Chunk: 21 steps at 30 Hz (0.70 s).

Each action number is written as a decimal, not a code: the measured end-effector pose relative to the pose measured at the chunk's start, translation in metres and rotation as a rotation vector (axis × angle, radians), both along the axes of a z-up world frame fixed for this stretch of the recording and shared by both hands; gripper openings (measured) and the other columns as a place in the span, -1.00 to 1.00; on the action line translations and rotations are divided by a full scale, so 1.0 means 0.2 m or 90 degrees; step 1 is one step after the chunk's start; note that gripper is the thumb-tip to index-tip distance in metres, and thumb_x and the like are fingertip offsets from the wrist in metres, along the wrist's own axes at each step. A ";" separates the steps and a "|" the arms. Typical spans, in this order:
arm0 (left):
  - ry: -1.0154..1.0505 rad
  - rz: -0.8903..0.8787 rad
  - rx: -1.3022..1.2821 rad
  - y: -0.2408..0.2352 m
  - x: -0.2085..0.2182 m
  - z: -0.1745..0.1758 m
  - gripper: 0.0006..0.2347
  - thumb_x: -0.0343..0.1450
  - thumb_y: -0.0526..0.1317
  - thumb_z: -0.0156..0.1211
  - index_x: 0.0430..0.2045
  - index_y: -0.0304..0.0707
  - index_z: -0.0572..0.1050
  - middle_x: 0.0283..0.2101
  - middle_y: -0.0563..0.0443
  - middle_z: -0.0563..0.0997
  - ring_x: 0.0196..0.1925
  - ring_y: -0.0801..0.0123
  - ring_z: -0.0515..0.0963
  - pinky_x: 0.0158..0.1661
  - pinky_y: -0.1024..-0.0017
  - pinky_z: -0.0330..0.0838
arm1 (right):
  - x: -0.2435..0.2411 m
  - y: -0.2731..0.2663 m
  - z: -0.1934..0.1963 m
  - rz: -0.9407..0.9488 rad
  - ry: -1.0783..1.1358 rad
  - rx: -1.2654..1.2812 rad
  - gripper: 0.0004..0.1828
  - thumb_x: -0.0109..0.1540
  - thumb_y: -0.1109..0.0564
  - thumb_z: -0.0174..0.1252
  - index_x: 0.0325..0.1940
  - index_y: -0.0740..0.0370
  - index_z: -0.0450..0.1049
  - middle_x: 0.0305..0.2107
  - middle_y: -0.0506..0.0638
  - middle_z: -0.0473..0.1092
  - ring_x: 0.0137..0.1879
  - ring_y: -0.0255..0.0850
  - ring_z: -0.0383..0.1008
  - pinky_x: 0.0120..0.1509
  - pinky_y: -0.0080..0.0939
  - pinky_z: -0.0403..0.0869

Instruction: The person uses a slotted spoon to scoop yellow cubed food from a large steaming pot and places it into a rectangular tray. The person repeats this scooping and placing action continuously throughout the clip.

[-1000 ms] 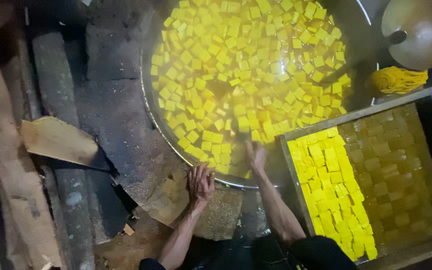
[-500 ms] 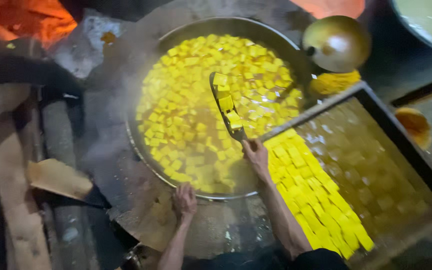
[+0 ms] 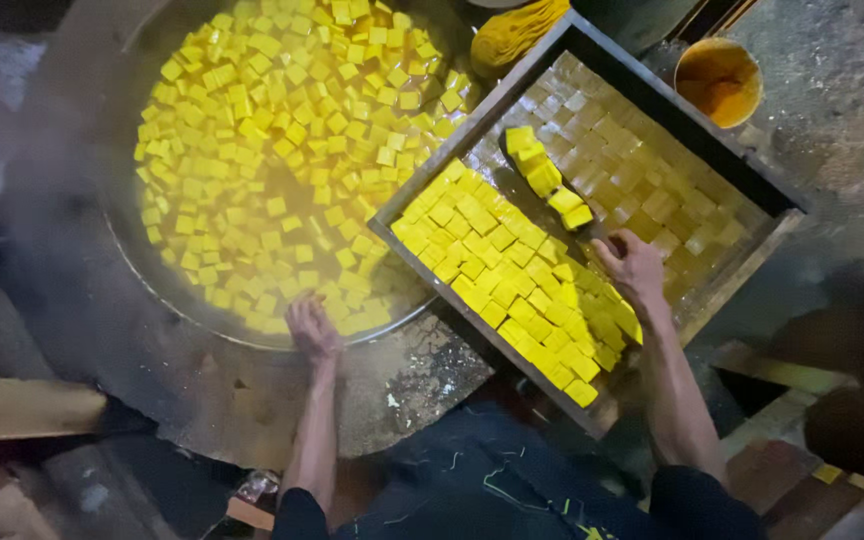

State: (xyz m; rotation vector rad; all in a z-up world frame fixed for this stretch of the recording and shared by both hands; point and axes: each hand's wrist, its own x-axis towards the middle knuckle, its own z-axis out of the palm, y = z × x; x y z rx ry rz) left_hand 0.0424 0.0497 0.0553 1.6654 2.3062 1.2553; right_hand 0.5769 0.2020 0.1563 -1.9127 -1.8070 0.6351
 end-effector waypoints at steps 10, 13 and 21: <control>-0.049 -0.139 0.044 0.76 0.39 0.12 -0.80 0.56 -0.17 0.04 -0.28 -0.32 0.54 -0.11 -0.17 0.59 0.01 -0.03 0.53 0.07 0.12 0.36 | -0.03 0.14 -0.29 0.116 -0.182 0.032 -0.59 0.32 -0.22 0.24 -0.08 0.17 0.53 -0.31 0.12 0.54 -0.29 0.10 0.56 -0.24 0.04 0.47; -0.103 -0.186 0.044 0.98 0.54 0.15 -0.84 0.54 -0.17 0.13 -0.23 -0.29 0.53 -0.12 -0.13 0.61 -0.02 0.03 0.56 0.05 0.15 0.41 | -0.04 0.16 -0.34 0.128 -0.194 0.089 -0.63 0.31 -0.19 0.24 -0.15 0.16 0.48 -0.31 0.11 0.52 -0.24 0.10 0.56 -0.22 0.05 0.46; -0.026 -0.394 -0.020 1.42 0.86 0.06 -0.71 0.42 -0.23 0.21 0.01 -0.31 0.48 0.03 -0.24 0.57 0.14 -0.09 0.49 0.19 0.03 0.29 | 0.14 -0.06 -0.26 -0.040 -0.173 0.143 -0.62 0.27 -0.13 0.34 -0.02 0.16 0.53 -0.28 0.14 0.53 -0.25 0.10 0.56 -0.21 0.02 0.48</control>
